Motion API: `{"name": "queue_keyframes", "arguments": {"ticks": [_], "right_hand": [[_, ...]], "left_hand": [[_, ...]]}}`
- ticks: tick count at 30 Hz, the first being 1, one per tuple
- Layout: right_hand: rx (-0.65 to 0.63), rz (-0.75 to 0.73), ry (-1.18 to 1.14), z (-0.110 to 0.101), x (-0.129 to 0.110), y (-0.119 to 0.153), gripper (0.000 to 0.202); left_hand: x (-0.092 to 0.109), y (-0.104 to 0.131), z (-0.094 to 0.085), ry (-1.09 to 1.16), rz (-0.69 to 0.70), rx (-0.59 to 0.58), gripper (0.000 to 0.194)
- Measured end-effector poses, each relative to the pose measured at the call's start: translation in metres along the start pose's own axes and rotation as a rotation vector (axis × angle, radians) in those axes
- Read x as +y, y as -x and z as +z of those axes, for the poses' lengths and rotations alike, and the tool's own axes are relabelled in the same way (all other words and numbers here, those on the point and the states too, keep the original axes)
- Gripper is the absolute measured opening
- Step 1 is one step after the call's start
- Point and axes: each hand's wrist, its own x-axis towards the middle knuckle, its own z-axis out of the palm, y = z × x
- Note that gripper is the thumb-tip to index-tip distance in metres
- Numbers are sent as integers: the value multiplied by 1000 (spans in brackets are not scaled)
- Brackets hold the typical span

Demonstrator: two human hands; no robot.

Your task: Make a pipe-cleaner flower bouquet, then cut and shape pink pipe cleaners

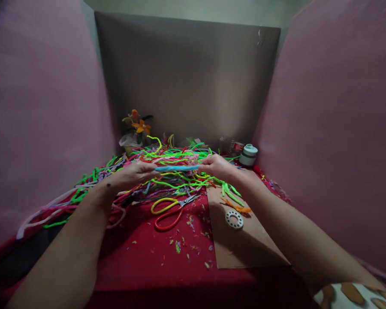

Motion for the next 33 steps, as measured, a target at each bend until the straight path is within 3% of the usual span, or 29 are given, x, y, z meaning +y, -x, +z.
{"name": "queue_keyframes", "arguments": {"ticks": [8, 12, 17, 21, 25, 30, 33], "right_hand": [[80, 14, 278, 15, -13, 22, 23], [-7, -55, 279, 33, -18, 39, 34], [-94, -83, 305, 66, -12, 49, 17], [-150, -94, 383, 85, -7, 53, 17], [-147, -120, 449, 91, -3, 57, 21], [-181, -198, 513, 82, -9, 65, 20], [-140, -218, 538, 69, -17, 60, 24]], "left_hand": [[-4, 8, -10, 255, -108, -128, 33], [-14, 8, -11, 205, -164, -299, 27], [-22, 8, -11, 192, -238, -425, 30], [-25, 4, -4, 153, -263, -368, 42], [-27, -6, 5, -33, -191, -252, 32], [-24, -15, 13, -258, -196, -120, 36], [-26, -17, 16, -317, -183, -91, 36]]}}
